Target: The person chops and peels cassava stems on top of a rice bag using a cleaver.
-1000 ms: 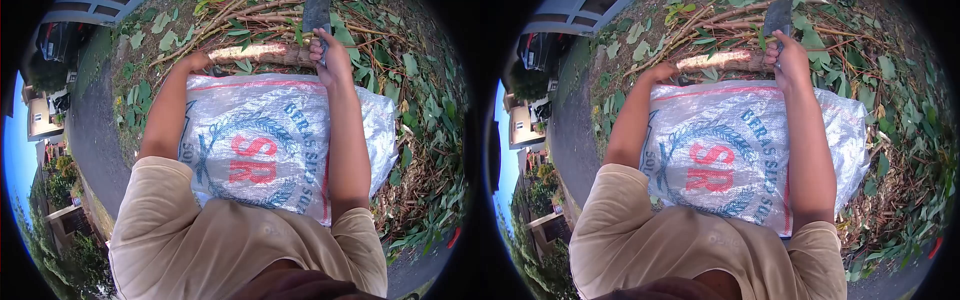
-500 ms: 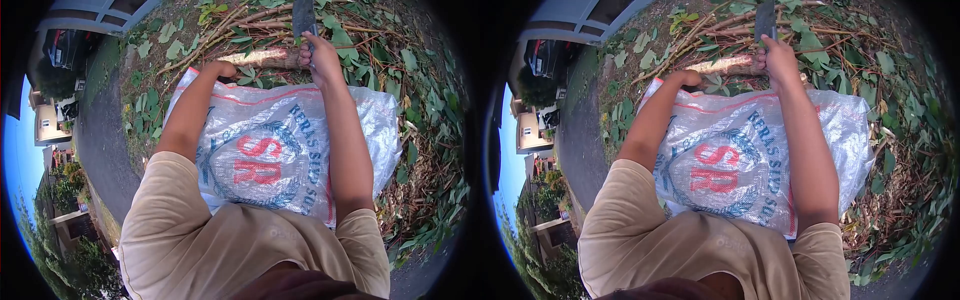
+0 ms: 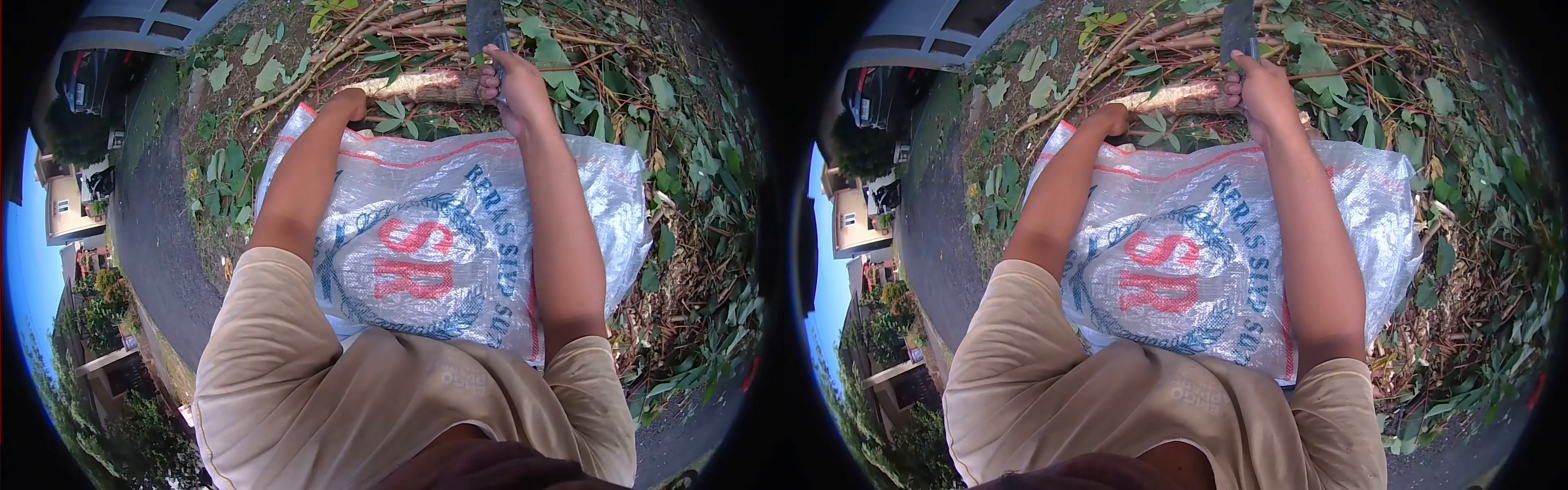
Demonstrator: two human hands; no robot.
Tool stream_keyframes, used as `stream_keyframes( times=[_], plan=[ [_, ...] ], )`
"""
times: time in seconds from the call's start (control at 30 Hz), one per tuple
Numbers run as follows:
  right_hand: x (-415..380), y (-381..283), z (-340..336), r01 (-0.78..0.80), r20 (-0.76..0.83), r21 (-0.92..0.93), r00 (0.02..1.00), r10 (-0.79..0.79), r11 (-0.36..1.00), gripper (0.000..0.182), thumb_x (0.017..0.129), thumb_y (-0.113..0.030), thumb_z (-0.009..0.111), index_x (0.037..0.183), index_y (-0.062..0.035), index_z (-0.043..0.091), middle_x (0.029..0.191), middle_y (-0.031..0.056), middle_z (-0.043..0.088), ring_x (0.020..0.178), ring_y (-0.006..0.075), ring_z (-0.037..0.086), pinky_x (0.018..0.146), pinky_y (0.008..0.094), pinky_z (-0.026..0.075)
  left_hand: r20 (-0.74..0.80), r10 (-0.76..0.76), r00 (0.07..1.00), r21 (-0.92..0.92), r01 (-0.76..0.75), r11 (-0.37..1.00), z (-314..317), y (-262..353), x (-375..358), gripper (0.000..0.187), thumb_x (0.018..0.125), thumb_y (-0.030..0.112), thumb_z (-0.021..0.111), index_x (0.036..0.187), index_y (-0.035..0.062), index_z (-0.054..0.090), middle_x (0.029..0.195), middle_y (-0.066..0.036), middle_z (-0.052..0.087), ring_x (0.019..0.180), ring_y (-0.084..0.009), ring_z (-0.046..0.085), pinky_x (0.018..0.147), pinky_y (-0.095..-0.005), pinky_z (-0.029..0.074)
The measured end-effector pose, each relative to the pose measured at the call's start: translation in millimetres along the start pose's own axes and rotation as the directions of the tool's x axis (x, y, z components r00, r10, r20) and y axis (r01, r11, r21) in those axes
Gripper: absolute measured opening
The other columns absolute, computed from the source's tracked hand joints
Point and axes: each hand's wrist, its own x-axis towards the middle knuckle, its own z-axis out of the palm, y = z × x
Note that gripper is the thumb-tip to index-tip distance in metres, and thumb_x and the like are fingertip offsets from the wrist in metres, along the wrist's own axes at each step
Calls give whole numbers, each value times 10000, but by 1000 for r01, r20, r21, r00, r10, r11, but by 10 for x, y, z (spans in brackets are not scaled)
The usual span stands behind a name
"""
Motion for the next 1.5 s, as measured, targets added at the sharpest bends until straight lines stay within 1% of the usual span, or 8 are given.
stream_keyframes(
  times=[0.2, 0.3, 0.33, 0.47, 0.73, 0.9, 1.2, 1.5],
  plan=[
    [-31, -36, 20, 16, 13, 5, 1000, -16, 1000, 116, 1057, -151, 604, 1078, -45, 562, 791, 11, 498, 651, 92, 481, 541, 250, 370, -75, 25, 997, -326, -48, 944, -345, -179, -220, 146, 938, 65, 652, 988, -18, 762, 874, -162, 780, 679, -205, 768, 740, -345, 603],
    [4, -14, -5, 12, 33, 29, 999, -13, 1000, 115, 1057, -149, 604, 1075, -44, 559, 787, 11, 495, 643, 92, 477, 538, 252, 368, -133, -16, 991, -272, -20, 962, -351, -204, -152, 139, 935, 84, 667, 972, -4, 768, 878, -158, 777, 747, -221, 771, 759, -361, 601],
    [9, -18, -1, 13, 31, 23, 999, -13, 1000, 115, 1057, -149, 604, 1075, -44, 559, 787, 11, 495, 643, 92, 477, 538, 252, 368, -512, 80, 856, 41, -69, 997, -116, -363, 84, 128, 921, 95, 690, 972, 7, 767, 901, -140, 779, 816, -216, 760, 769, -357, 593],
    [-67, -1, 23, -11, -7, -35, 1000, 11, 999, 214, 1069, -147, 576, 1232, -9, 575, 817, 6, 485, 674, 80, 449, 567, 239, 362, -174, 51, 983, -416, -120, 901, -375, -646, 114, 185, 915, 172, 739, 1020, 21, 762, 980, -132, 776, 939, -246, 730, 868, -381, 563],
    [21, 132, 32, -39, -14, -197, 999, 37, 980, 220, 1073, -225, 591, 1171, -28, 584, 798, -14, 488, 667, 75, 458, 567, 240, 362, -156, 283, 946, -338, -320, 885, -468, -909, -116, 177, 975, 152, 687, 1123, 56, 701, 1078, -122, 745, 1020, -232, 698, 925, -381, 531],
    [96, 306, -51, 102, 78, -754, 995, -66, 648, 375, 1043, -350, 616, 1157, 4, 664, 784, 45, 629, 678, 154, 613, 626, 352, 491, -197, 302, 933, -260, -347, 901, -618, -942, -413, 199, 990, 235, 673, 1103, 74, 704, 1009, -135, 739, 964, -271, 699, 894, -403, 527],
    [82, 531, -53, 158, 172, -947, 985, 27, 279, 463, 1045, -361, 556, 1185, 68, 659, 1111, 320, 708, 1076, 481, 680, 969, 539, 493, -284, 374, 883, -241, -443, 863, -1145, -2085, -1068, 191, 1024, 215, 641, 1064, 35, 691, 921, -62, 701, 873, -148, 609, 823, -363, 504],
    [122, 608, -35, 251, 250, -963, 968, -31, 92, 457, 1043, -356, 557, 1165, 73, 656, 1105, 320, 711, 1081, 489, 677, 975, 548, 497, -456, 130, 880, -18, -155, 988, -1204, -1460, -1596, 373, 1018, 352, 625, 1196, 32, 696, 1051, -215, 745, 1013, -418, 701, 887, -508, 544]
  ],
)
